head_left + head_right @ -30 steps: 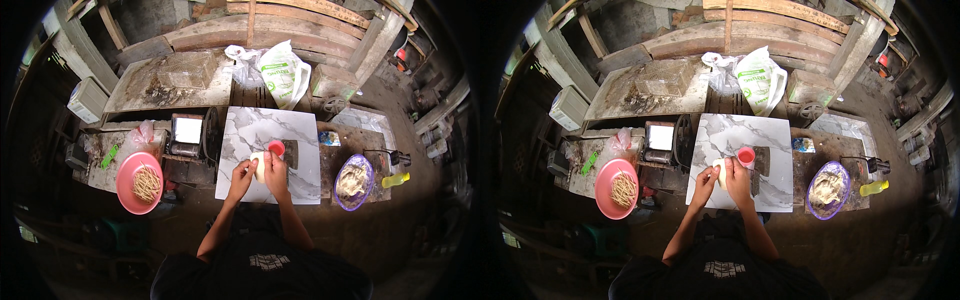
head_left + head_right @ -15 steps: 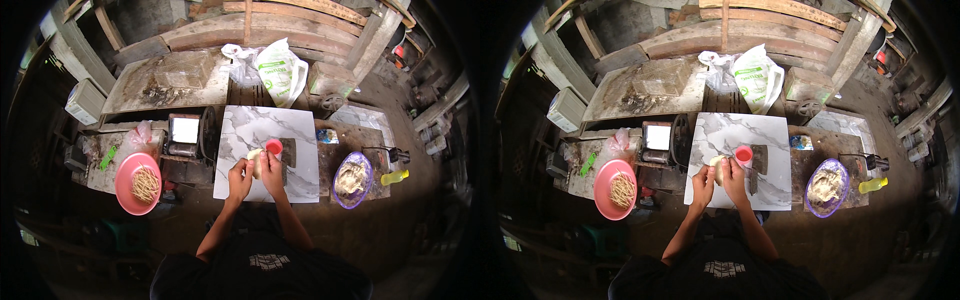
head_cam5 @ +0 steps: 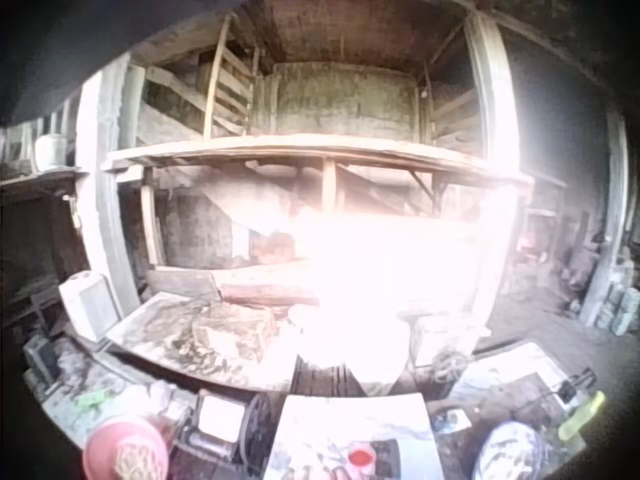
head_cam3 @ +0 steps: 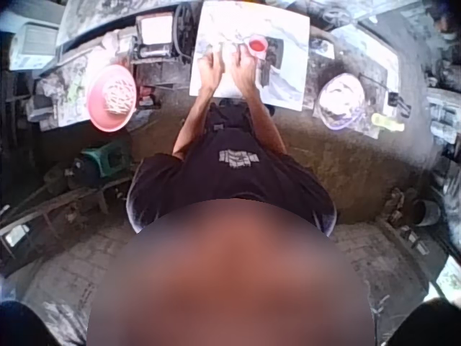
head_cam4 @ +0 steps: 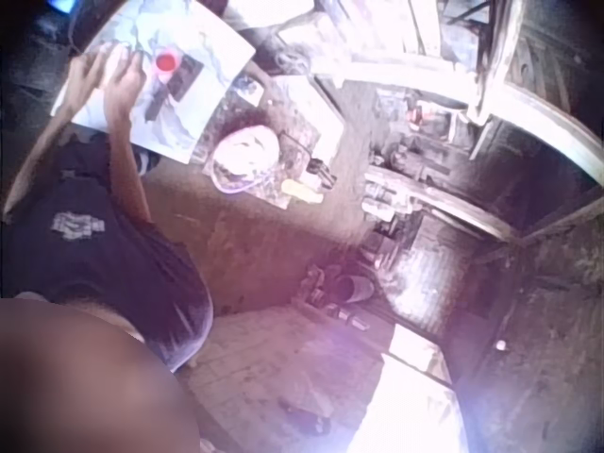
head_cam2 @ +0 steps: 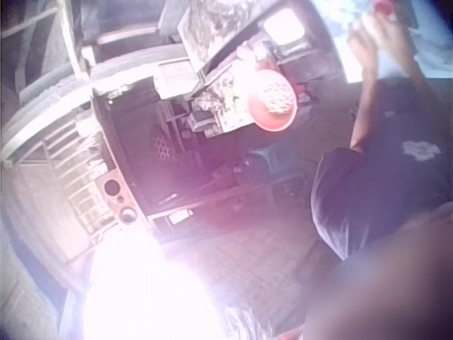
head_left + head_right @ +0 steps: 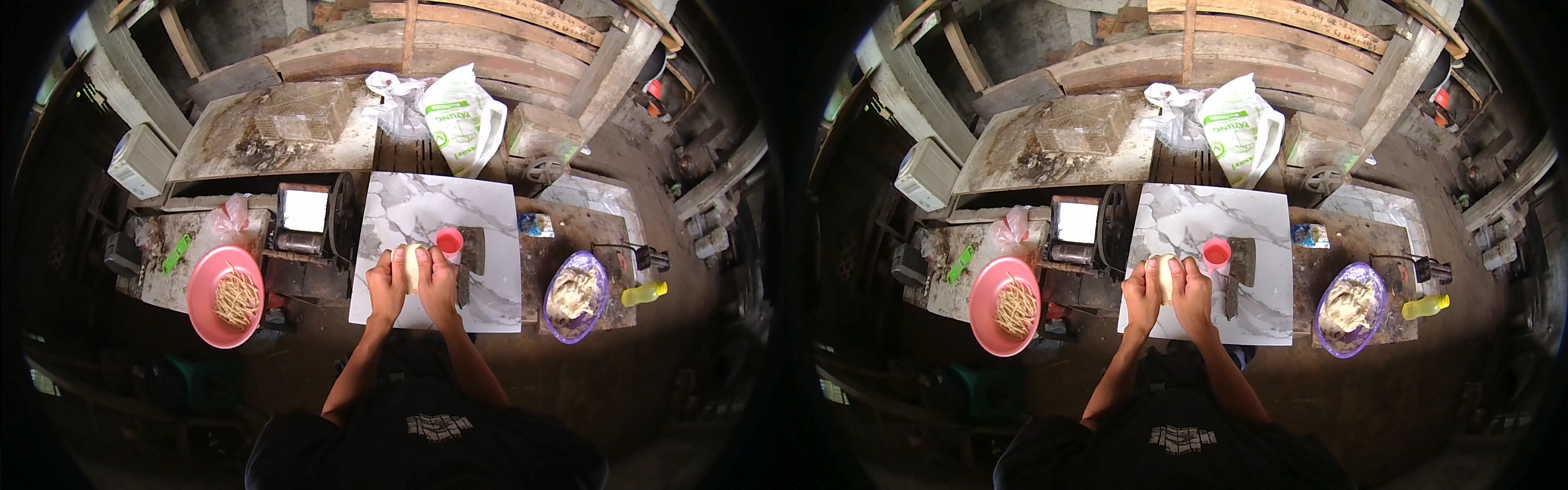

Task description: The person prepares dough by hand on a tiled surface, rolling it into thin sheets and using a large knife to cut it into strips.

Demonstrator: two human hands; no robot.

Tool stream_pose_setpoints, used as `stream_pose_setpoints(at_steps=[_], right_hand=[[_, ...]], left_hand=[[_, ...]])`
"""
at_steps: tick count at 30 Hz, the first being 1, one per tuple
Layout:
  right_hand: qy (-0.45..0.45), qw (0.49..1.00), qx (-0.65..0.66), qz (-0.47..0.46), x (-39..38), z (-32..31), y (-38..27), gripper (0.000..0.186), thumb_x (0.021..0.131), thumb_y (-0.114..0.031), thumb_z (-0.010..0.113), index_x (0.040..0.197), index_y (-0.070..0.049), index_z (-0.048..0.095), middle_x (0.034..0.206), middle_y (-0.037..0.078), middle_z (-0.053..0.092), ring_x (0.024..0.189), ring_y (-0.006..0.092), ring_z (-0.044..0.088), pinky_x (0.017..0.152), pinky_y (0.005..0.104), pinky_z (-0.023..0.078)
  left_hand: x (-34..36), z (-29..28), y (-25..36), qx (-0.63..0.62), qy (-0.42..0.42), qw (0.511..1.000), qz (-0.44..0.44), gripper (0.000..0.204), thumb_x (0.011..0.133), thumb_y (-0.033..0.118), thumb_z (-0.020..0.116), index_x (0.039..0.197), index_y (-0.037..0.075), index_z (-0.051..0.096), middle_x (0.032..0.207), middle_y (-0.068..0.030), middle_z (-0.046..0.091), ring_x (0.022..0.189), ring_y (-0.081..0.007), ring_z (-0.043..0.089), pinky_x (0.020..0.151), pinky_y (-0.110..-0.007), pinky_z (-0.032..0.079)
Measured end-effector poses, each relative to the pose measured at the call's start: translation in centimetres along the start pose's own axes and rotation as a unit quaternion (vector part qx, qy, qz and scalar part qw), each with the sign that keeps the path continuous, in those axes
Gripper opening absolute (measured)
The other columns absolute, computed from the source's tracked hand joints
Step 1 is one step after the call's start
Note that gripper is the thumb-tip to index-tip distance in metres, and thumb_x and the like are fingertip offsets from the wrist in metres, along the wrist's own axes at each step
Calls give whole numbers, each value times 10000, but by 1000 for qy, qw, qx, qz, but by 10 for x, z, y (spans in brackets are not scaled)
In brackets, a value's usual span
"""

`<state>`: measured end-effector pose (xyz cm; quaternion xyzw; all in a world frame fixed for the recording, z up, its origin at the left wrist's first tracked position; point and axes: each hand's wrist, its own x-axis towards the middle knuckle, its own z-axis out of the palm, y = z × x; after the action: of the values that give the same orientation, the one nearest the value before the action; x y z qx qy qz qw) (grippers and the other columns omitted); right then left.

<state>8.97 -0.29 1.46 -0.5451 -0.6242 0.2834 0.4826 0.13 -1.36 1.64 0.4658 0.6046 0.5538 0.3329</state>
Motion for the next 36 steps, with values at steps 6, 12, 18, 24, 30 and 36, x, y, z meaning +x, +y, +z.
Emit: stream_pose_setpoints(at_steps=[6, 12, 18, 24, 30, 36], right_hand=[[25, 999, 9, 18, -2, 3, 0, 314, 866, -235, 426, 663, 5, 424, 492, 191, 441, 423, 315, 449, 406, 371, 332], [42, 998, 29, 23, -2, 4, 5, 313, 865, -215, 431, 649, 10, 419, 486, 181, 436, 406, 285, 422, 403, 353, 326], [59, 996, 63, 3, -1, 2, 7, 312, 881, -226, 384, 690, 8, 461, 520, 172, 457, 443, 276, 455, 443, 356, 353], [-94, 993, 33, 57, 2, -17, 11, 272, 873, -215, 400, 758, 3, 515, 584, 148, 502, 500, 273, 485, 493, 332, 390], [-24, 990, 44, -135, 9, -13, 20, 209, 844, -184, 471, 807, 16, 516, 683, 125, 532, 557, 197, 496, 533, 280, 398], [-31, 992, 120, -25, 0, -7, 5, 174, 844, -168, 476, 858, 6, 493, 697, 105, 537, 578, 151, 485, 539, 263, 399]], left_hand=[[0, 0, -8, 13, 29, 999, 20, 350, 879, 222, 417, 654, -31, 505, 467, -25, 428, 465, -39, 358, 389, -243, 315], [-1, 0, -3, 6, 29, 1000, 10, 348, 880, 212, 414, 642, -28, 494, 474, -19, 426, 469, -39, 360, 395, -243, 320], [-4, 2, -1, -12, 18, 1000, 12, 349, 890, 244, 385, 684, -16, 493, 490, -18, 430, 484, -43, 368, 407, -241, 326], [-7, -4, -13, 19, -43, 999, 20, 374, 899, 282, 350, 738, -9, 520, 516, -39, 461, 491, -55, 388, 438, -230, 344], [4, -6, -16, 164, 39, 953, 250, 285, 878, 235, 396, 827, 11, 565, 672, -93, 534, 617, -116, 469, 558, -249, 375], [5, 1, -15, -54, -37, 988, 137, 188, 833, 158, 480, 849, -12, 559, 762, -122, 548, 724, -209, 523, 662, -290, 408]])
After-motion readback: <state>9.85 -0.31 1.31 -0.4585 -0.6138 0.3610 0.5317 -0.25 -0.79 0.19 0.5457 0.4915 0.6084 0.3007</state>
